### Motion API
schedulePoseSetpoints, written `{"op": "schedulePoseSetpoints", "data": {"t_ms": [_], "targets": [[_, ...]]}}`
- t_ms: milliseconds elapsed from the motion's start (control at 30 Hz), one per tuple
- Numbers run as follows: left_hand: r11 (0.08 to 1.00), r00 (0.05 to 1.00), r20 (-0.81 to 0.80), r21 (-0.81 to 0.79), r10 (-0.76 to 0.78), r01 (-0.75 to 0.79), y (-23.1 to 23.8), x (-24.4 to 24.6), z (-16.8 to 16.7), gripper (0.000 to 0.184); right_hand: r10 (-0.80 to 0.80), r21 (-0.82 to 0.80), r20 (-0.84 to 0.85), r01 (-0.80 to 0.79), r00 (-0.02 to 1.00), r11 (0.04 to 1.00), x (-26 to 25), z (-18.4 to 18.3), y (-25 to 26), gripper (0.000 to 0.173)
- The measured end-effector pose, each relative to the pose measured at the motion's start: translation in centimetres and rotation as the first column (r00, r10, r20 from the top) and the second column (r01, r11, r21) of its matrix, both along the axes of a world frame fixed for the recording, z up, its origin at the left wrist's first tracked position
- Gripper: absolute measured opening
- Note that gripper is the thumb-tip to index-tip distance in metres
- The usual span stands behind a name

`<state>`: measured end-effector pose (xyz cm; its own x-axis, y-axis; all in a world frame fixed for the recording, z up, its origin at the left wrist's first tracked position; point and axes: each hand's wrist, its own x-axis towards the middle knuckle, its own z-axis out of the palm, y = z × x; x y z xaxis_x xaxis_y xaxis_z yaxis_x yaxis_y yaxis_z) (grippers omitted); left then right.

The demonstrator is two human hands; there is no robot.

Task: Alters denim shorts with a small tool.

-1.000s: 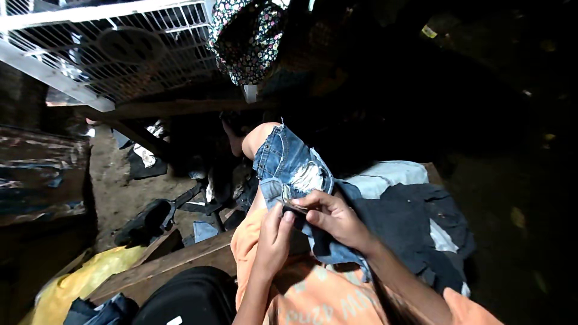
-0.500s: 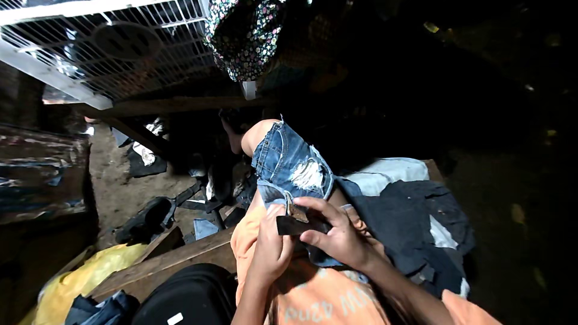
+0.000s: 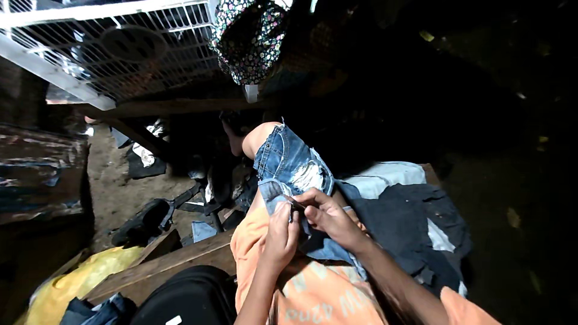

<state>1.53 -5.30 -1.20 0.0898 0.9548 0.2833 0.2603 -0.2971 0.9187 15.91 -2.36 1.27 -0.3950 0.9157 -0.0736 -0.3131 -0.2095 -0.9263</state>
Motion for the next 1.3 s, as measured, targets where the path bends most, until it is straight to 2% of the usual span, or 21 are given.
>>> {"op": "schedulePoseSetpoints", "data": {"t_ms": [67,200,333,433,567,667,833,967,1067,1200,1300], "targets": [[1.0,0.999,0.045,-0.019,0.0,0.001,-0.2,0.1,0.0,0.043,0.017,0.072,0.027,-0.018,1.0,0.997,0.4,-0.4,0.0,0.026],[0.995,0.986,0.164,-0.094,-0.014,0.03,-0.9,-0.2,0.4,0.038,-0.065,0.312,0.343,-0.049,0.937,0.949,1.1,-0.4,-0.9,0.051],[0.976,0.966,0.259,-0.216,0.023,0.035,-1.1,-0.7,0.8,0.032,-0.122,0.391,0.587,-0.148,0.801,0.908,1.8,-0.6,-1.0,0.059],[0.964,0.977,0.21,-0.264,0.041,0.017,-1.5,-0.9,1.3,0.027,-0.122,0.404,0.671,-0.222,0.731,0.887,2.1,-0.3,-0.9,0.064],[0.972,0.987,0.158,-0.236,0.042,-0.004,-1.5,-1.2,1.0,0.028,-0.183,0.466,0.738,-0.295,0.649,0.834,2.1,-0.1,-0.8,0.062],[0.983,0.99,0.142,-0.183,0.01,0.016,-1.1,-1.4,0.7,0.029,-0.201,0.483,0.715,-0.264,0.67,0.835,1.8,-0.3,-1.0,0.057],[0.99,0.98,0.196,-0.142,0.036,-0.008,-1.4,-0.7,1.1,0.034,-0.342,0.554,0.539,-0.018,0.77,0.832,0.4,-1.6,-2.0,0.046],[0.991,0.965,0.261,-0.136,0.018,0.019,-1.9,-0.1,0.9,0.047,-0.359,0.54,0.428,0.083,0.829,0.837,-0.2,-2.2,-2.5,0.046],[0.993,0.971,0.237,-0.121,0.028,0.0,-1.8,0.6,0.6,0.052,-0.379,0.509,0.367,0.158,0.849,0.846,-0.8,-2.5,-2.4,0.046],[0.992,0.987,0.144,-0.116,0.069,-0.052,-1.5,1.4,0.4,0.044,-0.355,0.405,0.253,0.235,0.9,0.884,-1.5,-2.8,-2.0,0.044],[0.992,0.983,0.182,-0.129,0.025,-0.002,-0.9,0.9,-0.2,0.043,-0.199,0.189,0.109,0.177,0.974,0.966,-0.5,-1.9,-1.4,0.033]]}}
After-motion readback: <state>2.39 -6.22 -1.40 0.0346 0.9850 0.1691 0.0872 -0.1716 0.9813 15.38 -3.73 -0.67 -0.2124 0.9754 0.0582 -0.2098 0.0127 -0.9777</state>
